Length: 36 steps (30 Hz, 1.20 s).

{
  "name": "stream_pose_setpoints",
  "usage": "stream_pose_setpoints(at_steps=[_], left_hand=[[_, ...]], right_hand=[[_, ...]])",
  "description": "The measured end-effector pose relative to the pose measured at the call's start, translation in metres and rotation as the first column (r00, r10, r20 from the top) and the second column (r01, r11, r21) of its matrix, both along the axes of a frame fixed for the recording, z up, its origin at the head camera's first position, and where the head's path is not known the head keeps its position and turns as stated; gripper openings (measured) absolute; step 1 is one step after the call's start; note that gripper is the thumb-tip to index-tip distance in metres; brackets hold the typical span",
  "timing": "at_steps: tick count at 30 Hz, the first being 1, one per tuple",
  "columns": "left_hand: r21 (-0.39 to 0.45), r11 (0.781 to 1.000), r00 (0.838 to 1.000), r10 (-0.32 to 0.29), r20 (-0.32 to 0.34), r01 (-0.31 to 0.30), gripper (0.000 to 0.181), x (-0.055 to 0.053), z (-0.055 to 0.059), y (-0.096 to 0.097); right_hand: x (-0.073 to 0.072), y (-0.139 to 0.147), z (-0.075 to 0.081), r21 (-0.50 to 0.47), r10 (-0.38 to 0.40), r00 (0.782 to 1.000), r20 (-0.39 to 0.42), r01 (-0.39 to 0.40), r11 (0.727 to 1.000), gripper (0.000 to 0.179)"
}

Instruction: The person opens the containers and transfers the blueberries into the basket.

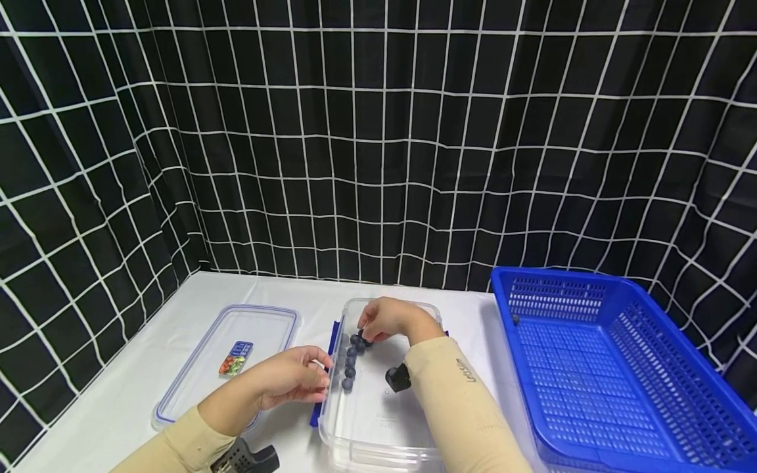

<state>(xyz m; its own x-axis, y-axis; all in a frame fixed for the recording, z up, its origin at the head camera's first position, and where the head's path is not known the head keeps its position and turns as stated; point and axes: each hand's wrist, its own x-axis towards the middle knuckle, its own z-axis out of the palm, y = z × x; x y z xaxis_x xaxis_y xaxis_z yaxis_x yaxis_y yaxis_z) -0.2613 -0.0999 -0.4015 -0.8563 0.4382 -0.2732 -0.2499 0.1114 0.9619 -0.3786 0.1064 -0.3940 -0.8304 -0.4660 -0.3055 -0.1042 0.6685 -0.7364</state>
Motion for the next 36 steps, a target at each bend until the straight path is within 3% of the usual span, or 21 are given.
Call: stream_pose_setpoints(at_steps=[6,16,24,36], left_hand=[[-0.004,1.0,1.0,0.002,-0.003,-0.002,0.03,0.001,0.0,0.001],[-0.004,1.0,1.0,-0.003,-0.005,0.003,0.029,0.0,0.001,0.001],[0.003,1.0,1.0,0.0,-0.003,0.0,0.028,0.001,0.001,0.001],[0.012,1.0,1.0,-0.001,0.003,0.001,0.027,0.002,0.001,0.001]], right_hand=[[0.002,-0.002,-0.005,0.074,0.021,0.999,-0.044,-0.018,0.997,0.016],[0.001,-0.003,-0.009,0.097,0.027,0.997,-0.066,-0.021,0.995,0.015],[0.0,-0.002,-0.01,0.15,0.082,0.989,-0.124,-0.063,0.987,0.014],[0.005,-0.005,-0.012,0.131,0.077,0.997,0.004,-0.077,0.988,0.023]])
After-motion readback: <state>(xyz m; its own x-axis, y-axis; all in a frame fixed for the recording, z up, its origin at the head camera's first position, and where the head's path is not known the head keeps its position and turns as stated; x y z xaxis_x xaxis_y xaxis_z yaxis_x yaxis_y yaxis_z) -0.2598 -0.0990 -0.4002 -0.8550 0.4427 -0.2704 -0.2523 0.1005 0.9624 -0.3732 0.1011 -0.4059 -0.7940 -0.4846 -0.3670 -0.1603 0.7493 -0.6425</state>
